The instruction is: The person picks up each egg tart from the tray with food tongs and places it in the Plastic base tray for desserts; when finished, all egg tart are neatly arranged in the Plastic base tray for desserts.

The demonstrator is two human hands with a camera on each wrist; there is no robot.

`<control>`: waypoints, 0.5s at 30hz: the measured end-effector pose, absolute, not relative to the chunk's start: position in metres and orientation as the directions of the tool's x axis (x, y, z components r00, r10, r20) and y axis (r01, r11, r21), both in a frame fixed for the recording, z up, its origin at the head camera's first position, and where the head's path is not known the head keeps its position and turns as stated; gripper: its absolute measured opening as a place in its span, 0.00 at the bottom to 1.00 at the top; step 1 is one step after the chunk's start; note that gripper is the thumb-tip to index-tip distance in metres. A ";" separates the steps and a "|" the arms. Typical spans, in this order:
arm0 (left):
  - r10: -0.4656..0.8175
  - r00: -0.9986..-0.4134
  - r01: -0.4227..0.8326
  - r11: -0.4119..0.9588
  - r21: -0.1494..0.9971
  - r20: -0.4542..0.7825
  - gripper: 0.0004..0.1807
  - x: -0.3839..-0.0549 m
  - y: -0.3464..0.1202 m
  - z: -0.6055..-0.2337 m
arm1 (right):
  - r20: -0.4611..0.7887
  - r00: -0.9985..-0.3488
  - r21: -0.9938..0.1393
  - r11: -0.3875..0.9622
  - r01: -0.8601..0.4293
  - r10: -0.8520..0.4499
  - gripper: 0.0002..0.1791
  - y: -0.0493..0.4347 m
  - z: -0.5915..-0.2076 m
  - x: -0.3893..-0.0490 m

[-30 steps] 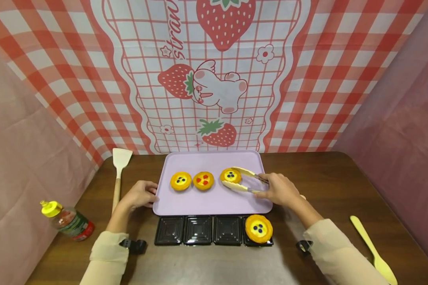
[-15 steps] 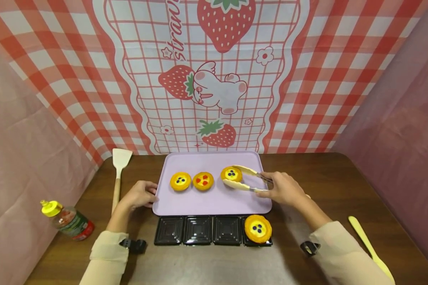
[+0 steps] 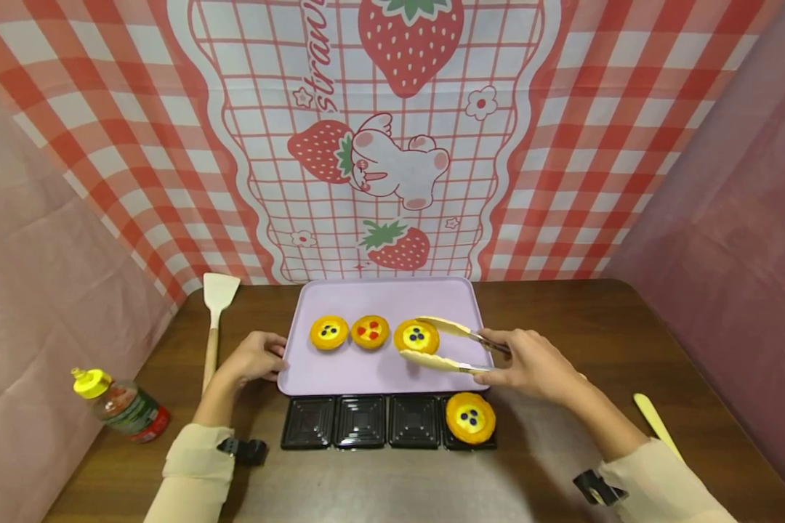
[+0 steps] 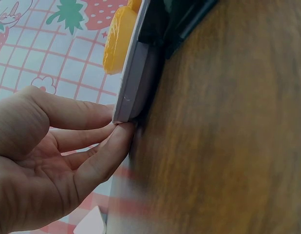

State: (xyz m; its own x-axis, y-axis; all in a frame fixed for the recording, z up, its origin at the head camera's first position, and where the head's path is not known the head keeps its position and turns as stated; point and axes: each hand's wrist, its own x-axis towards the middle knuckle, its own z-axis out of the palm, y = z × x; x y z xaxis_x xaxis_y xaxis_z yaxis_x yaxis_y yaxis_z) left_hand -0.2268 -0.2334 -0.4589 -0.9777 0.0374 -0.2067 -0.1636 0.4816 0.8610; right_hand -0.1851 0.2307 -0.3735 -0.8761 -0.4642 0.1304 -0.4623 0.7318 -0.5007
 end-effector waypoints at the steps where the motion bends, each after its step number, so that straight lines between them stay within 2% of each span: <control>1: 0.036 -0.978 -0.165 0.484 0.860 -0.207 0.24 -0.227 -0.233 -0.459 | 0.130 -0.874 -0.502 0.728 -0.466 -0.469 0.41 0.231 -0.373 -0.182; 10: 0.033 -0.978 -0.160 0.504 0.849 -0.204 0.25 -0.226 -0.233 -0.457 | 0.181 -0.830 -0.475 0.693 -0.543 -0.527 0.38 0.240 -0.374 -0.158; 15: 0.040 -0.978 -0.157 0.499 0.852 -0.204 0.25 -0.227 -0.234 -0.458 | 0.248 -0.770 -0.424 0.649 -0.632 -0.587 0.36 0.247 -0.381 -0.144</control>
State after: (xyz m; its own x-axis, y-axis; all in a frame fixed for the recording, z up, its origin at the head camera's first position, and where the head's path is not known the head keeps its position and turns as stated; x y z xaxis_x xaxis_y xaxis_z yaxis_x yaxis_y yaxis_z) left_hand -0.2269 -0.2337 -0.4579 -0.9782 0.0401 -0.2039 -0.1572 0.4987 0.8524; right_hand -0.1442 0.2471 -0.3808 -0.7703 -0.5874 0.2480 -0.6316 0.6493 -0.4237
